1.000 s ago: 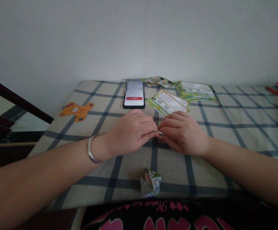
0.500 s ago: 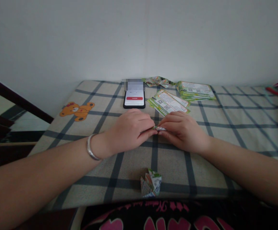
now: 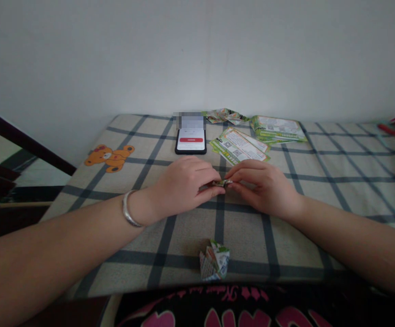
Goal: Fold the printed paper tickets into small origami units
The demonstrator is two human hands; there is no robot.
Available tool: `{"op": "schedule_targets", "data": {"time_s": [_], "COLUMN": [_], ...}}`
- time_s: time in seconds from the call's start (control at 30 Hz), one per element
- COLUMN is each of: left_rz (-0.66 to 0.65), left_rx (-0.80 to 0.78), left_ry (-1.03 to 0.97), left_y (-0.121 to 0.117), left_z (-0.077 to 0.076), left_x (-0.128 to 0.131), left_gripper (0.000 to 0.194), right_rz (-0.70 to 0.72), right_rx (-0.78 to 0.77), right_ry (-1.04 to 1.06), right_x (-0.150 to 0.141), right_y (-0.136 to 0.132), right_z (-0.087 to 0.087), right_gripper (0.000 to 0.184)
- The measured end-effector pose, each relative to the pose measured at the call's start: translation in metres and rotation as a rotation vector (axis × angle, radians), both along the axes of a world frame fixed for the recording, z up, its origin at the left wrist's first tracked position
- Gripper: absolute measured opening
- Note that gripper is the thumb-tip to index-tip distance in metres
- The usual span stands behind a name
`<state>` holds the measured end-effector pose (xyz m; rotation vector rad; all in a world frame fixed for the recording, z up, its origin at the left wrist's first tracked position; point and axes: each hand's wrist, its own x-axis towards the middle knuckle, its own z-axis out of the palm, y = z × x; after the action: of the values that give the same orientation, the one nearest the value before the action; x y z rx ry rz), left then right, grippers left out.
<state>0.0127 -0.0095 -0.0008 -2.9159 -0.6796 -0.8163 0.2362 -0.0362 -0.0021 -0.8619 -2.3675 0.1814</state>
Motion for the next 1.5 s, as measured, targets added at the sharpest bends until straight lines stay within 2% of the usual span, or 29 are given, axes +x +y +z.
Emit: {"op": "schedule_targets", "data": {"time_s": [0.23,0.5,0.83,1.03,1.27,1.5], "left_rz": [-0.026,-0.051,-0.077,-0.09,-0.059,0.035], "left_rx": [-0.069,-0.23,-0.234,-0.227,-0.248,-0.379], "left_ry": [-0.151,-0.153,-0.147,-0.171,-0.215,-0.216], "left_y": [-0.0019,-0.005,-0.006,-0.0023,-0.0038,-0.0022], "left_z": [0.0007,0.0013,0.0041,0.0018,0.0045,0.0053], "left_x": [0.0006,0.0025,0.003,0.0017,0.0032,0.0027], "left_gripper": [0.007,0.009,0.009,0.008,0.006,0.002], "right_rz": [-0.04,-0.019,0.022,0.027,0.052,0.034], "right_rx": [0.004,0.031,0.116,0.075,0.035,0.0], "right_ry": [-0.018,0.006,-0.009,0.039,0.127,0.181], "right_x": [-0.001,-0.0014,-0.0009,0.0001,-0.0012,0.0001], "right_y": [0.0,-0.0068,-0.0046,-0.0024,-0.0041,-0.0019], "right_z": [-0.0028,-0.0008,0.0011,0.0002,0.0007,-0.0005], "right_gripper": [0.013,0.01,0.007,0.006,0.007,0.007]}}
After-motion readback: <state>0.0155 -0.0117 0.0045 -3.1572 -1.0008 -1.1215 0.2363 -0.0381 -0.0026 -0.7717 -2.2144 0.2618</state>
